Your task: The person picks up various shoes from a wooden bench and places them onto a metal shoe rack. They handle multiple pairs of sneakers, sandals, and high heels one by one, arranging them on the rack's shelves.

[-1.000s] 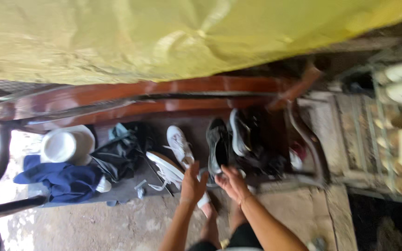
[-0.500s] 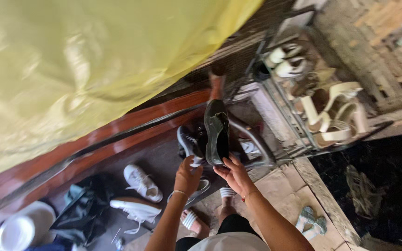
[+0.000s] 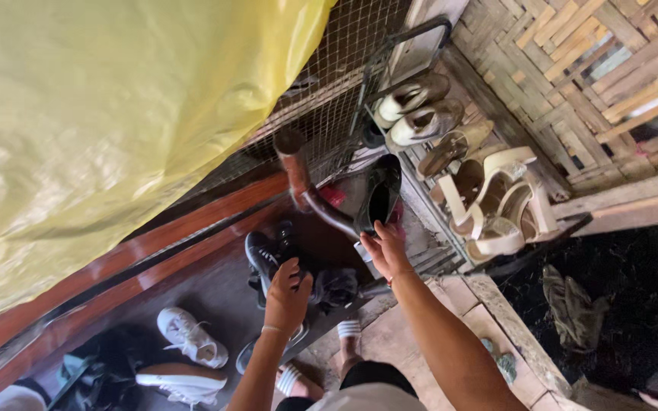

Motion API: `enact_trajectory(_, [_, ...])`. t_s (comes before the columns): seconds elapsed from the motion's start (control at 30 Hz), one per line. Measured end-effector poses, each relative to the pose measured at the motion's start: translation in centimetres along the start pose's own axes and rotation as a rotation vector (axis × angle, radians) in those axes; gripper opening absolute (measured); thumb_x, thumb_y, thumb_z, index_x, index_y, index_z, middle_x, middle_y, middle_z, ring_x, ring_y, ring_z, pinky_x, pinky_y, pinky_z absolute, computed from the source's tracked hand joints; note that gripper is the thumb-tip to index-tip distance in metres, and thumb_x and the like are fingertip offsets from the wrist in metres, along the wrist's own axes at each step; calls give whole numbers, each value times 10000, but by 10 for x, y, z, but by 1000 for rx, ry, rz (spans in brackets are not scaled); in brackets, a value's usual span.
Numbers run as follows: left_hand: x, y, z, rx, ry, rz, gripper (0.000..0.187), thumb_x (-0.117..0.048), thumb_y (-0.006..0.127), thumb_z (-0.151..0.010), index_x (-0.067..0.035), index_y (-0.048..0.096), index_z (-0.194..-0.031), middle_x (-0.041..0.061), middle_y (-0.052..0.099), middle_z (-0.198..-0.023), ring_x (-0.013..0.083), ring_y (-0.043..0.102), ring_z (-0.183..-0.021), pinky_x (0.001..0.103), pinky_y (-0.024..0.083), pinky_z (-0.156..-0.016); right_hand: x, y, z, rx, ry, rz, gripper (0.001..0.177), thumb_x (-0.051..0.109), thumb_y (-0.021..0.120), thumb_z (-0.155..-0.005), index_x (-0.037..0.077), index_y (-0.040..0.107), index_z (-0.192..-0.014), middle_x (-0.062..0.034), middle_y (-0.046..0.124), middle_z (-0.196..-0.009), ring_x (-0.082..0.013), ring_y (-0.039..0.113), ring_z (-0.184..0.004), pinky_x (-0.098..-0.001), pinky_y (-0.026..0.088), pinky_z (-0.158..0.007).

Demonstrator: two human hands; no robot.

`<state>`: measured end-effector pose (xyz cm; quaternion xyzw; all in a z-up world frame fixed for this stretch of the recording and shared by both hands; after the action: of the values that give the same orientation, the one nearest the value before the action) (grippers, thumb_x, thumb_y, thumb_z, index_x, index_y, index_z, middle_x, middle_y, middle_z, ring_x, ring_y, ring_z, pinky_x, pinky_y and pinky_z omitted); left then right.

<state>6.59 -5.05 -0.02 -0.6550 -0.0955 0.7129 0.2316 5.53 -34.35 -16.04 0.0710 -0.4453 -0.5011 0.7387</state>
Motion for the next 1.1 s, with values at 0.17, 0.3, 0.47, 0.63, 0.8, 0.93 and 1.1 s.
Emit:
enact_trajectory(0.17, [-4,11,-8,-37,-68,15,468,-183,741,-863,-76,609,-1299,173,713,-1192,263,754,-993,369,621,-783,2,-13,-76,-39,-5,-196,347,172,664,-1005,64,544,-1313,-112,562,-1277,-298,591,-1138,-393,588,-992])
enact_trajectory(0.3, [-1,11,-12,-64,-130,5,486,-187,739,-864,-74,599,-1315,165,703,-1208,248,759,-989,360,632,-770,14,-11,-118,-101,-69,-264,371,138,669,-966,109,533,-1309,-90,571,-1297,-288,579,-1173,-415,579,-979])
enact_trajectory(0.47, [10,17,-7,-96,-252,67,466,-175,722,-870,-65,607,-1309,151,724,-1198,231,771,-1016,339,635,-800,29,-14,-171,-237,-85,-350,366,98,680,-970,90,537,-1306,-114,563,-1304,-297,561,-1195,-426,598,-1008])
enact_trajectory(0.63, [23,22,6,-120,-333,54,433,-179,708,-873,-70,627,-1284,125,744,-1176,209,779,-1015,323,648,-785,45,-23,-221,-220,-160,-433,388,71,698,-951,112,562,-1312,-86,592,-1294,-267,583,-1177,-424,597,-1000])
enact_trajectory(0.8, [37,32,15,-148,-461,45,441,-176,709,-864,-66,633,-1284,100,754,-1183,187,768,-1039,318,644,-798,48,-19,-252,-210,-194,-490,395,70,705,-941,119,596,-1317,-60,610,-1303,-241,590,-1197,-406,594,-1007])
enact_trajectory(0.93, [37,40,15,-164,-438,151,480,-164,708,-863,-48,607,-1317,114,739,-1191,198,756,-1049,318,634,-806,49,-9,-265,-195,-204,-497,394,45,712,-941,110,611,-1316,-43,613,-1325,-209,586,-1239,-407,602,-1018])
enact_trajectory(1.1, [36,45,15,-181,-453,97,460,-175,714,-863,-49,623,-1296,119,763,-1147,199,780,-1022,323,639,-807,52,2,-266,-243,-232,-434,437,26,740,-906,127,586,-1302,-32,625,-1323,-216,603,-1217,-392,610,-985])
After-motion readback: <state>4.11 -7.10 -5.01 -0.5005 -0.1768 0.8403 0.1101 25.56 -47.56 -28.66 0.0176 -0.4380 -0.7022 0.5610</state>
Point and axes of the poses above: each hand's wrist, its own z-axis away from the middle knuckle, its own y-axis out of the palm, x = y × z, the point moved 6 cm from there along -z, towards the middle knuckle
